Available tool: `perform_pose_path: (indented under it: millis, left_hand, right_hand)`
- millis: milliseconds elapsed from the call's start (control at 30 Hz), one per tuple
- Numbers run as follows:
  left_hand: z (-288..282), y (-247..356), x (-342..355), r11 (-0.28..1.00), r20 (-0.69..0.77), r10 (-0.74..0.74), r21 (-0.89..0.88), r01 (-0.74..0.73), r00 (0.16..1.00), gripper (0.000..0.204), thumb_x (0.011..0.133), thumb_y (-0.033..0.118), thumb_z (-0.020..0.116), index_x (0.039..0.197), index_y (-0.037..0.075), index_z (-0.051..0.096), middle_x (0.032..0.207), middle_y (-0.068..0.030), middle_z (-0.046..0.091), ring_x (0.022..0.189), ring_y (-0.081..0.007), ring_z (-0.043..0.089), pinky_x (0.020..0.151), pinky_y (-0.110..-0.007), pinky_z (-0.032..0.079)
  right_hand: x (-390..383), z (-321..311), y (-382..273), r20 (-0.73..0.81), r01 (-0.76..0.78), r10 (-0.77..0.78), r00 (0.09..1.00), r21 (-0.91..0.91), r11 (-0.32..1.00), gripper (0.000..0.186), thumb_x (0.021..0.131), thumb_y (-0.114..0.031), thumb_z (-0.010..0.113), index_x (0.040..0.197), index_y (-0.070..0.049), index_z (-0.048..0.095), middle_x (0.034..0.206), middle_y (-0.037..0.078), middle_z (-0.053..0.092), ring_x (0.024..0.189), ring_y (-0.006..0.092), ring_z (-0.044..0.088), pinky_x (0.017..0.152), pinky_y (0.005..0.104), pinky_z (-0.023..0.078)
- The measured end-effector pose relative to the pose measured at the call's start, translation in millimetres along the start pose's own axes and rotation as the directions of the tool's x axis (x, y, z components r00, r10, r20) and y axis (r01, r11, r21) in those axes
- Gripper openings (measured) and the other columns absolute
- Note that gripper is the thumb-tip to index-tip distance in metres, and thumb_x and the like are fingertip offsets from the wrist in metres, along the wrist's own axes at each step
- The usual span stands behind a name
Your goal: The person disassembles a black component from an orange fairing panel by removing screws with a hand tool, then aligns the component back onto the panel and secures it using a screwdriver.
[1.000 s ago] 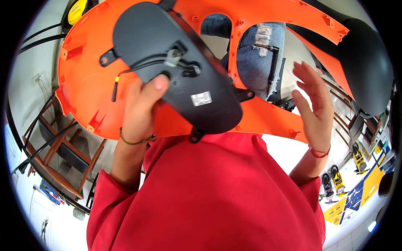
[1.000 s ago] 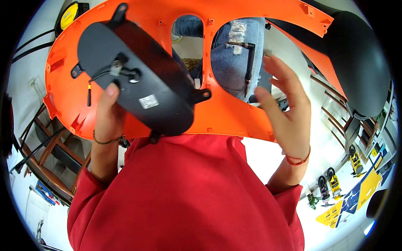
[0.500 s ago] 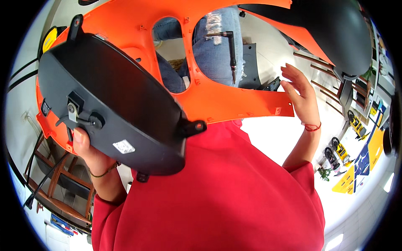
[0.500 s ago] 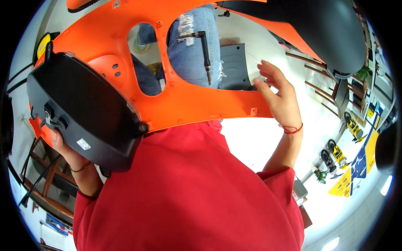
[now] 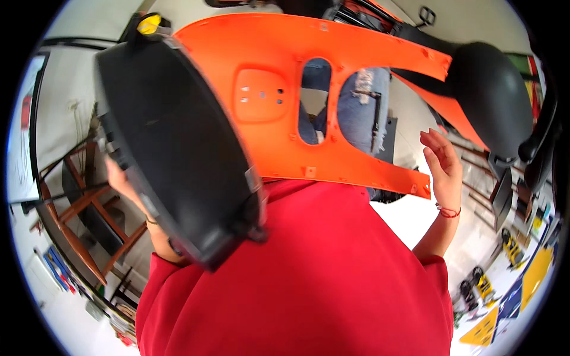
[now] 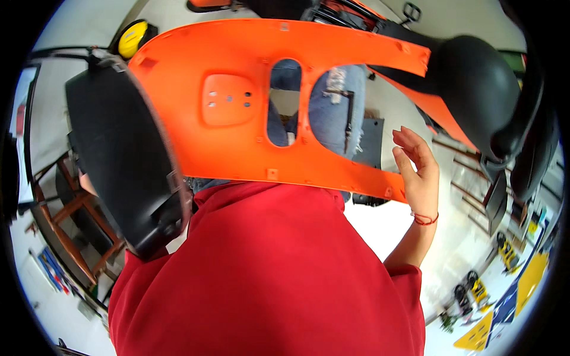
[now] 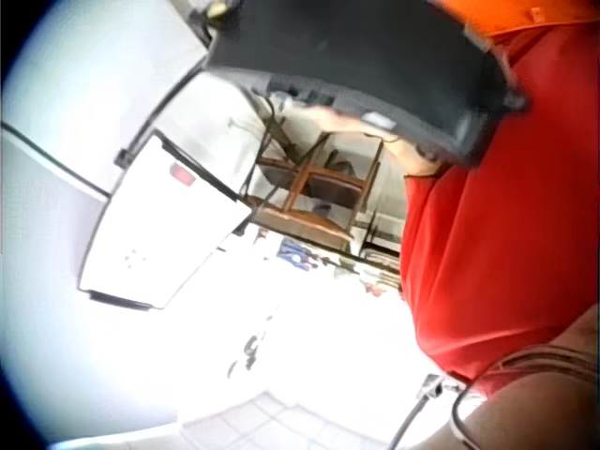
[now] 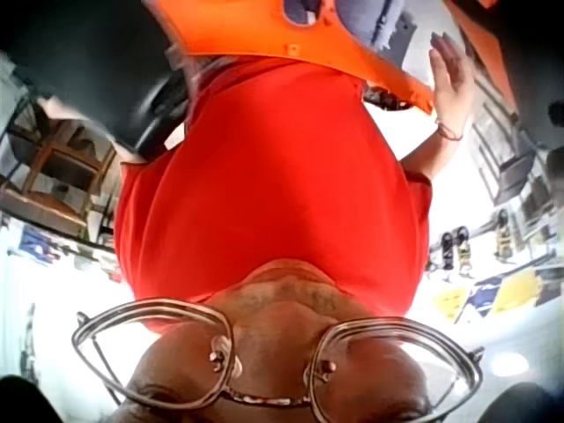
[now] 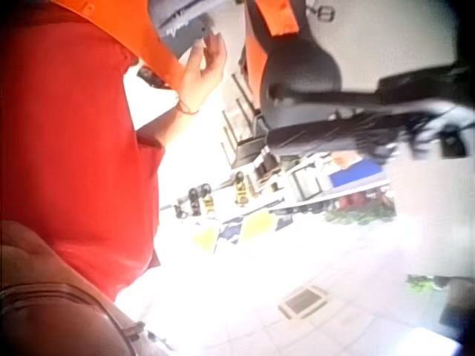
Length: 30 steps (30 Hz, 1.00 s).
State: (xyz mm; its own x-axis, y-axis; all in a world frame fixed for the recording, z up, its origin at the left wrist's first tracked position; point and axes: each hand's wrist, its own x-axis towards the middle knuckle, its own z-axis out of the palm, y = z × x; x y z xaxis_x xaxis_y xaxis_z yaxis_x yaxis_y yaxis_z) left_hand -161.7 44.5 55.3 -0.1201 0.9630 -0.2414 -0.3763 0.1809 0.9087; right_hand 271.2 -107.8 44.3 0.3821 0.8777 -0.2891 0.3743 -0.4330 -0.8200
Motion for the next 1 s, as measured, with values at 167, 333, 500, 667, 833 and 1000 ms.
perform_pose_path:
  millis: [167,333,500,667,833,1000]
  left_hand:
    - [-71,36,11,0.871,0.478,0.044,-0.448,0.200,0.877,0.014,0.099,0.010,0.051,0.093,-0.003,0.051,0.075,-0.0024,0.036,0.060,-0.0103,0.034,0.046,-0.024,0.036]
    - [-157,38,20,0.792,0.411,0.109,-0.586,0.170,0.905,0.012,0.097,0.011,0.054,0.094,-0.001,0.051,0.072,-0.0008,0.035,0.063,-0.0107,0.036,0.046,-0.023,0.033]
    - [-207,31,7,0.810,-0.088,0.179,-0.552,-0.197,0.980,0.015,0.093,0.016,0.056,0.098,0.002,0.053,0.078,-0.0025,0.043,0.069,-0.0123,0.042,0.052,-0.024,0.039]
    - [-226,24,23,0.895,-0.489,0.244,-0.219,-0.389,0.837,0.030,0.094,0.032,0.050,0.106,0.005,0.053,0.087,-0.0041,0.051,0.077,-0.0139,0.049,0.061,-0.027,0.044]
    - [-205,-4,48,0.935,-0.651,0.337,0.145,-0.323,0.681,0.046,0.095,0.049,0.045,0.114,0.008,0.054,0.096,-0.0057,0.058,0.086,-0.0155,0.057,0.070,-0.029,0.049]
    - [-178,2,66,0.893,-0.444,0.117,-0.345,-0.290,0.888,0.060,0.093,0.061,0.043,0.119,0.008,0.054,0.100,-0.0060,0.063,0.091,-0.0166,0.061,0.077,-0.032,0.052]
  right_hand:
    - [43,64,-55,0.194,0.208,-0.199,0.961,-0.029,0.978,0.039,0.092,-0.003,0.059,0.131,0.000,0.053,0.124,0.014,0.063,0.116,0.0210,0.060,0.097,0.0321,0.046]
    - [56,138,-117,0.458,0.354,-0.291,0.840,-0.057,0.933,0.036,0.091,-0.004,0.062,0.126,0.002,0.057,0.120,0.012,0.064,0.112,0.0200,0.060,0.098,0.0324,0.044]
    - [76,190,-155,0.497,0.275,-0.285,0.820,0.094,0.957,0.016,0.091,0.001,0.057,0.107,0.004,0.059,0.105,0.014,0.065,0.091,0.0147,0.060,0.083,0.0259,0.046]
    - [75,240,-209,0.627,0.403,-0.614,0.480,0.463,0.789,0.025,0.086,-0.014,0.068,0.101,0.003,0.056,0.101,0.020,0.064,0.083,0.0237,0.060,0.074,0.0312,0.048]
    - [52,293,-242,0.721,0.532,-0.623,0.303,0.414,0.738,0.066,0.074,-0.028,0.082,0.122,0.007,0.052,0.112,0.027,0.062,0.102,0.0329,0.063,0.077,0.0340,0.052]
    - [79,296,-259,0.661,0.558,-0.599,0.452,0.315,0.768,0.088,0.080,-0.049,0.071,0.137,0.009,0.038,0.129,0.029,0.052,0.115,0.0348,0.058,0.085,0.0353,0.049]
